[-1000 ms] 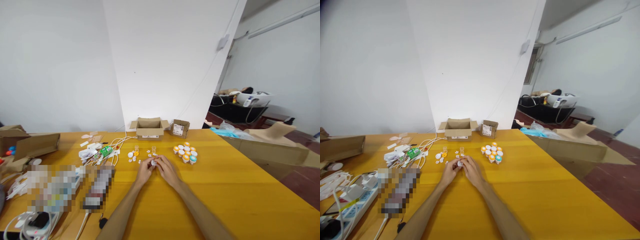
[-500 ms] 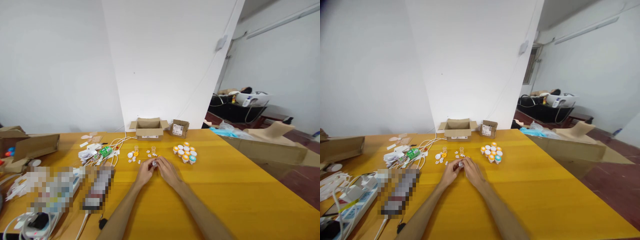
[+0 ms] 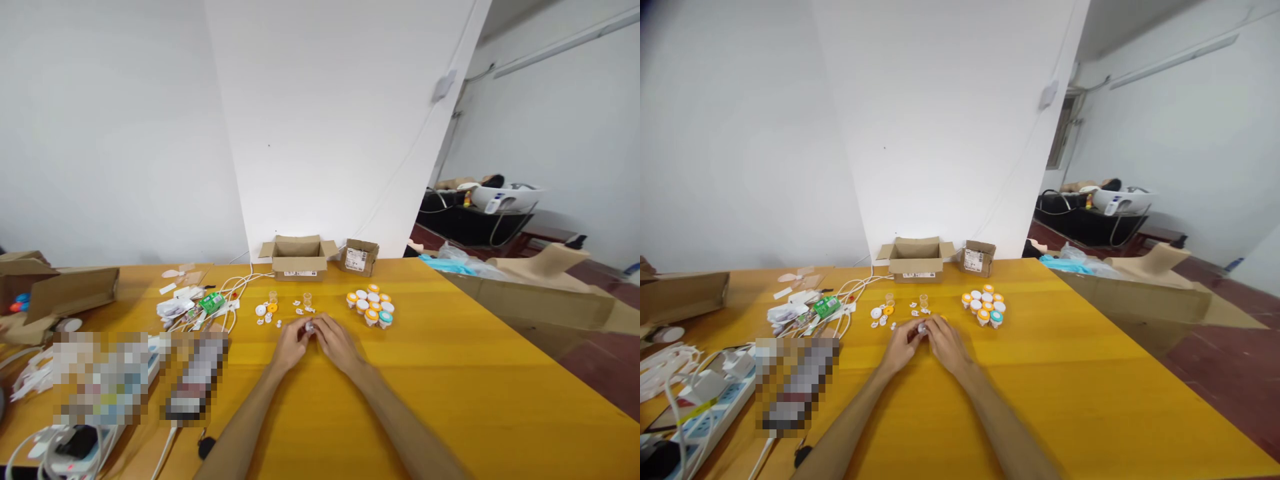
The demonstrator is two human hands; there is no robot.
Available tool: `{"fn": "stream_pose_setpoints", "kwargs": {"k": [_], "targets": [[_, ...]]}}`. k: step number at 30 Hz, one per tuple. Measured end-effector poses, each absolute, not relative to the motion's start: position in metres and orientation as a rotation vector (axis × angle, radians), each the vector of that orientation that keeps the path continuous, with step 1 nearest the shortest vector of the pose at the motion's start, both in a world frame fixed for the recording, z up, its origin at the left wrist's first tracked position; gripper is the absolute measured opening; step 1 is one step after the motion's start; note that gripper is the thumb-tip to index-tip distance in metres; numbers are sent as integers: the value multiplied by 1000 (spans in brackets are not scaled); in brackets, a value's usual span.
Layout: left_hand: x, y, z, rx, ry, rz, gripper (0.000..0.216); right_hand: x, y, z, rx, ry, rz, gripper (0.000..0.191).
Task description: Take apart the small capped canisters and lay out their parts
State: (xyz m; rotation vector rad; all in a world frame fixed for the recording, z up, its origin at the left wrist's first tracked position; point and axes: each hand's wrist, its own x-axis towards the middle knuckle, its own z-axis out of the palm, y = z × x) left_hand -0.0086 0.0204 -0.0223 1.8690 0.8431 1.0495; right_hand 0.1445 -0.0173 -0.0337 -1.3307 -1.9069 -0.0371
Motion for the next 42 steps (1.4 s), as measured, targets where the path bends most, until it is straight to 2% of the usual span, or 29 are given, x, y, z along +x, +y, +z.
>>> {"fn": "stream_pose_setpoints", "kwargs": {"k": [13, 22, 33, 42], "targets": [[-8, 20, -20, 1908, 882, 1062, 32, 143, -18, -28, -1261, -1815, 63, 20], [-9, 21, -18, 1944, 987, 1070, 34, 151, -16, -29, -1384, -1817, -142, 18], [-8, 14, -12, 2123, 894, 1024, 37, 141, -20, -19, -1150, -1906, -193, 25], [-8, 12, -11, 2162, 867, 936, 21, 144, -23, -17, -1163, -2073, -306, 23]]}}
